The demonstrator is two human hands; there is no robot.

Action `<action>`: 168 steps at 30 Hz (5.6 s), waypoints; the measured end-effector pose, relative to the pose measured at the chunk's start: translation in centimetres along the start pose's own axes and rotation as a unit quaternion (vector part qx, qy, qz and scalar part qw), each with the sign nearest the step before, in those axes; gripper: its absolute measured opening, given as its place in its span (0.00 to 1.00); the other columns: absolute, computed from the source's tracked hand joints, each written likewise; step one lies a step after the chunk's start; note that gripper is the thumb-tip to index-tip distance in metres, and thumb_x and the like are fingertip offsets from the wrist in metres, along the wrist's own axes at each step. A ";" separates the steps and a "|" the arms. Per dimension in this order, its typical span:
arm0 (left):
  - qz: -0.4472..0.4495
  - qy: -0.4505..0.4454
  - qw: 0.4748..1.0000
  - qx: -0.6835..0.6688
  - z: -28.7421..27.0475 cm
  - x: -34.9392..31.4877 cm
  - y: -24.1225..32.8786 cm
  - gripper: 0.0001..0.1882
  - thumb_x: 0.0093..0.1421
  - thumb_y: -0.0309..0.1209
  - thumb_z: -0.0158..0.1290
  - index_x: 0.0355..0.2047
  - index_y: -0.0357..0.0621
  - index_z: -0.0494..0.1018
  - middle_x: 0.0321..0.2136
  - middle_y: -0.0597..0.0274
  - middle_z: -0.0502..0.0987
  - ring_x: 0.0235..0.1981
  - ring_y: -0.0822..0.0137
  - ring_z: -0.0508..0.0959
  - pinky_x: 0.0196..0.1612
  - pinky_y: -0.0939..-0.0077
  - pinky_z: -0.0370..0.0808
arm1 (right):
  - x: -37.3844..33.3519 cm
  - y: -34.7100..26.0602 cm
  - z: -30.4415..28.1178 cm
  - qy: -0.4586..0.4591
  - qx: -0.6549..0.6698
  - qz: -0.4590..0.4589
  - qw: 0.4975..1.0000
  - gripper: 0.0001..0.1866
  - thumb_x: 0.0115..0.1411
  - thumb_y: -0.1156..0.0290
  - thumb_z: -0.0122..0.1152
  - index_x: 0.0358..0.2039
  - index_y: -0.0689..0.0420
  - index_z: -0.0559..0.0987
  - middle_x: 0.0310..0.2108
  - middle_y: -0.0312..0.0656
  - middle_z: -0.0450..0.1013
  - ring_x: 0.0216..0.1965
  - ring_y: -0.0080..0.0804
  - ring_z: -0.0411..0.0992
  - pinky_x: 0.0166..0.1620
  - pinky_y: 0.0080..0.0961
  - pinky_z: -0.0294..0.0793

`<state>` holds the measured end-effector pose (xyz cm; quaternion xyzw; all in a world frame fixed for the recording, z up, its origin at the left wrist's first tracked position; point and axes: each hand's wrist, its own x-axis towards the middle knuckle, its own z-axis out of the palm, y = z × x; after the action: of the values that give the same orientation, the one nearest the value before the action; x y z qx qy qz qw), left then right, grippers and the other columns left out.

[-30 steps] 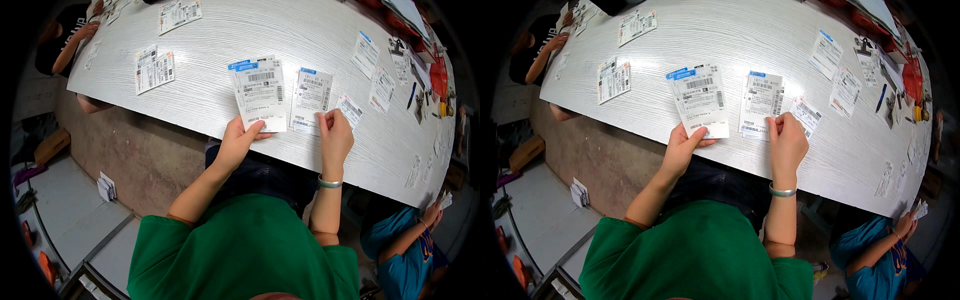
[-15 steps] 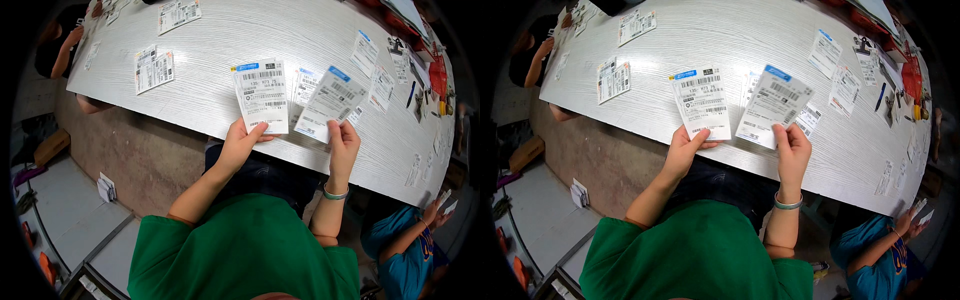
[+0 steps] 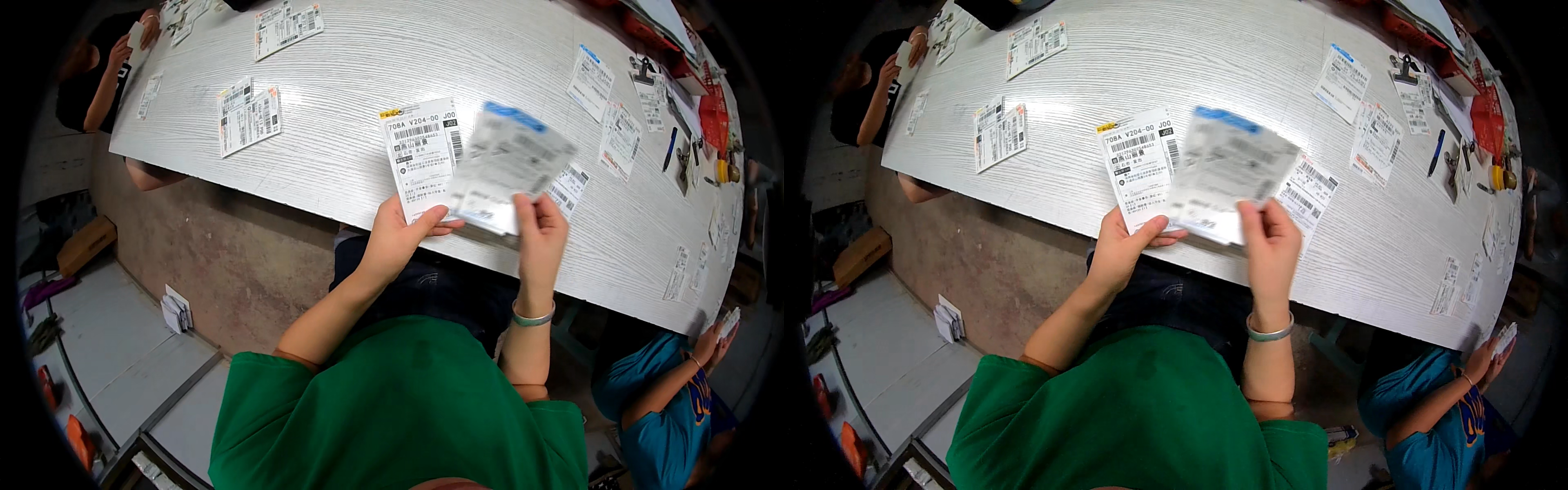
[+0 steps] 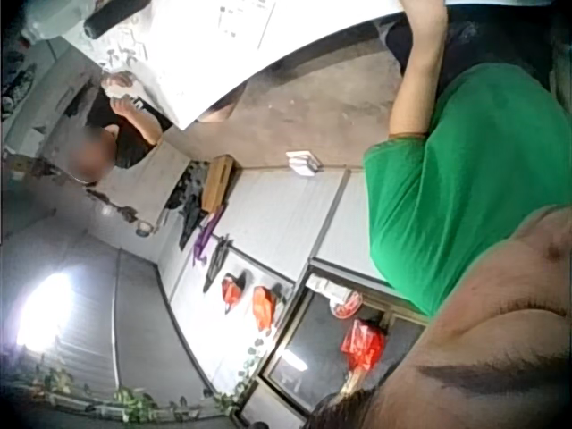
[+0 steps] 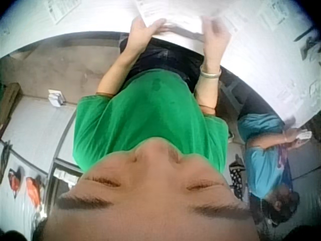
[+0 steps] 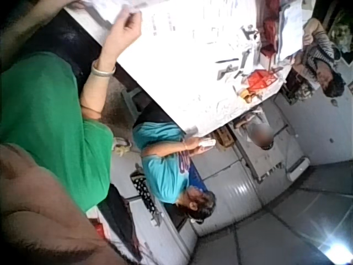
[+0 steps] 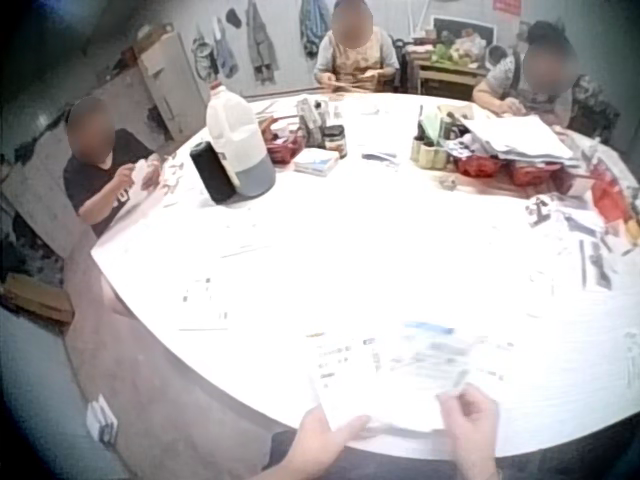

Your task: The person sorts through a stack of papers, placing them into different piles on a table and occasionally using a clip to secure a group of papers.

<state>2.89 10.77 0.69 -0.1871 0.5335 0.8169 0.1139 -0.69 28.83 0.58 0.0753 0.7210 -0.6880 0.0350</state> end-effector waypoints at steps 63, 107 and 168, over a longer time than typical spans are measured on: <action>0.043 0.000 0.990 -0.131 -0.9 1.0 -0.5 0.22 0.66 0.39 0.34 0.53 0.34 0.54 0.46 0.50 0.69 0.40 0.61 0.76 0.38 0.69 0.78 | -1.2 0.6 -1.0 0.018 0.003 0.018 1.000 0.09 0.61 0.73 0.49 0.26 0.63 0.73 0.18 0.33 0.68 0.21 0.15 0.65 0.25 0.12 0.65; 0.159 0.165 0.972 0.052 -7.6 0.5 1.8 0.17 0.63 0.29 0.41 0.50 0.34 0.59 0.41 0.52 0.72 0.36 0.68 0.76 0.32 0.76 0.79 | 12.1 -4.4 1.1 -0.239 -0.659 -0.175 0.692 0.27 0.40 0.64 0.68 0.42 0.56 0.71 0.39 0.40 0.69 0.42 0.37 0.68 0.45 0.33 0.66; 0.164 0.142 0.976 -0.020 -5.9 1.1 1.4 0.14 0.63 0.29 0.40 0.47 0.34 0.61 0.40 0.53 0.72 0.35 0.68 0.77 0.30 0.78 0.79 | 4.3 -3.0 -0.2 -0.179 -0.626 -0.138 0.746 0.15 0.42 0.73 0.64 0.29 0.61 0.70 0.31 0.45 0.69 0.34 0.39 0.69 0.36 0.34 0.69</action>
<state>2.41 4.78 -0.75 -0.2131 0.5515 0.8000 -0.1020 -5.37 29.19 2.85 -0.1883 0.9730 -0.0800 0.1070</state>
